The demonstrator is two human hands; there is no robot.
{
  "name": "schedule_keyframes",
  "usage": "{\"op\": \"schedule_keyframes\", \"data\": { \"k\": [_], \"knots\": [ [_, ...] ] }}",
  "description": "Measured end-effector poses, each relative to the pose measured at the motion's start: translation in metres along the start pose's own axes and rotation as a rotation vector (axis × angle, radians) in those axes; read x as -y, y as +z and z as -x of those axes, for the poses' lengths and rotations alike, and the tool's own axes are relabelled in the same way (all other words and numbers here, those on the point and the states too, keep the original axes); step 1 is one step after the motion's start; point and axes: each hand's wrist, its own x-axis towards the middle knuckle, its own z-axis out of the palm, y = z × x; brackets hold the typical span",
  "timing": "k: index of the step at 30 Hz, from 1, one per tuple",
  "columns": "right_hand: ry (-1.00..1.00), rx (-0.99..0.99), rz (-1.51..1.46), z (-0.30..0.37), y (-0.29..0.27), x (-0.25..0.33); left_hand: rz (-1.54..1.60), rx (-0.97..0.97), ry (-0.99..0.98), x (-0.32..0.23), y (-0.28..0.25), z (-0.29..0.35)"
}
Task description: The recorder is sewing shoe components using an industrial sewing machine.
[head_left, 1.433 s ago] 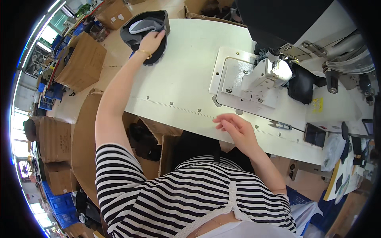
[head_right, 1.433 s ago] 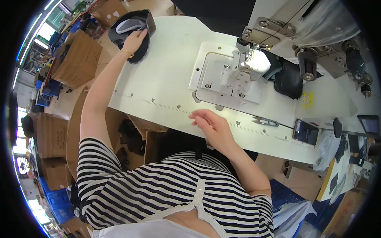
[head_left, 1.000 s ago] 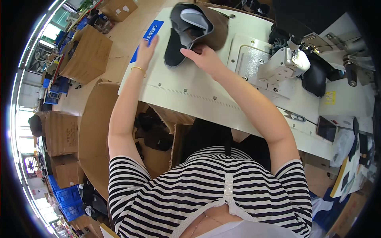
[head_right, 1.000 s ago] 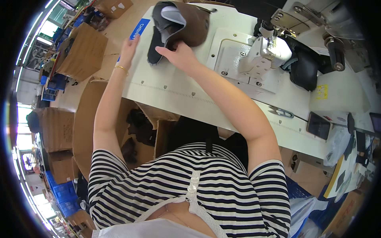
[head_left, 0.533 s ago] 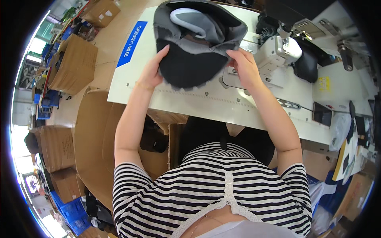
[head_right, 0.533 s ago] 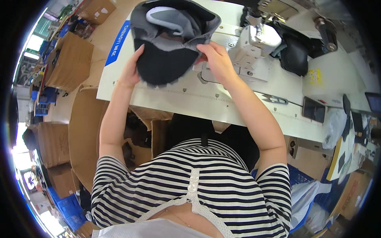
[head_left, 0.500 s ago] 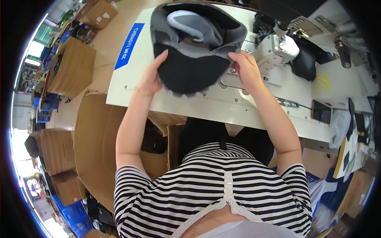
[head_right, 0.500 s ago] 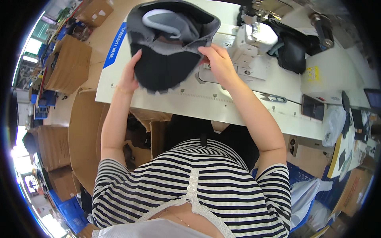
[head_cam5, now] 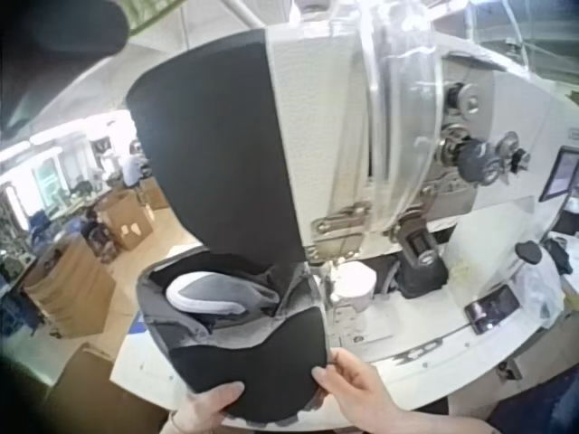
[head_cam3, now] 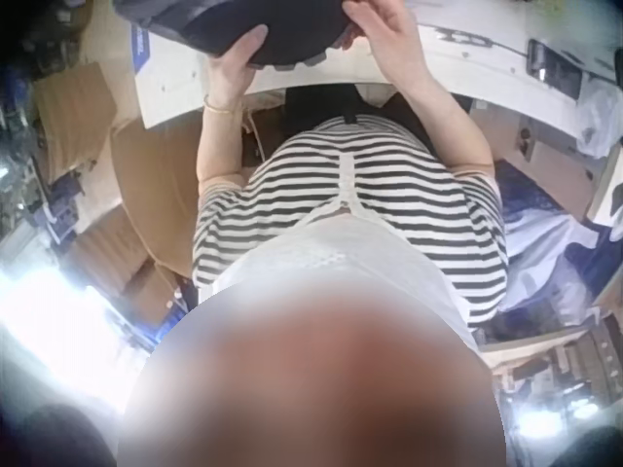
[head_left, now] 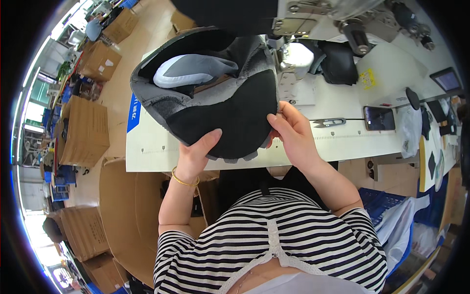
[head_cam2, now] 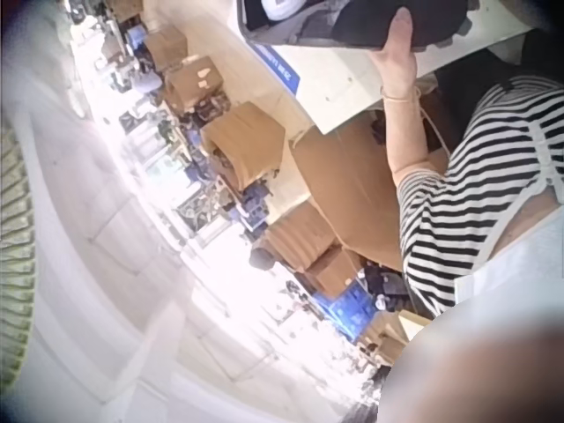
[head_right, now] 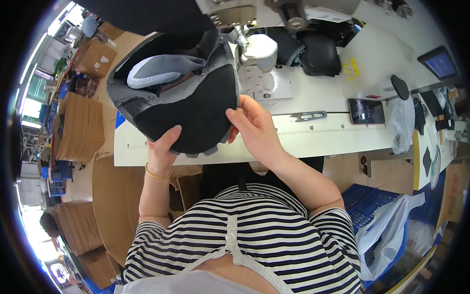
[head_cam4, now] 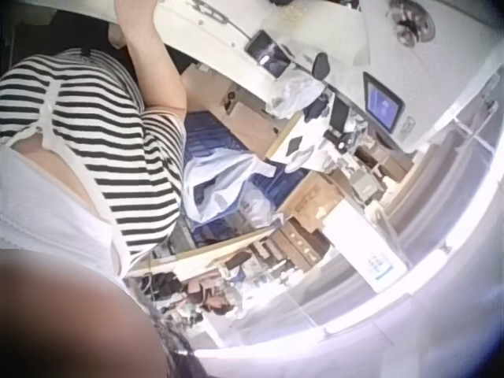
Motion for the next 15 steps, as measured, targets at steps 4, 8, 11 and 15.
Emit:
{"op": "schedule_keyframes", "data": {
  "k": [4, 8, 11, 15],
  "knots": [
    [-0.018, -0.017, -0.051, -0.007, -0.002, 0.014, 0.054, -0.019, 0.016, -0.008, 0.013, -0.014],
    [-0.080, -0.070, -0.104, -0.008, 0.000, 0.021, 0.130, -0.024, 0.027, -0.016, 0.024, -0.021],
    [-0.081, -0.095, -0.102, -0.008, -0.002, 0.023, 0.137, -0.036, 0.010, -0.020, 0.030, -0.024],
    [-0.073, -0.071, -0.122, -0.012, -0.006, 0.025, 0.123, -0.058, -0.006, -0.023, 0.033, -0.030]
  ]
}}
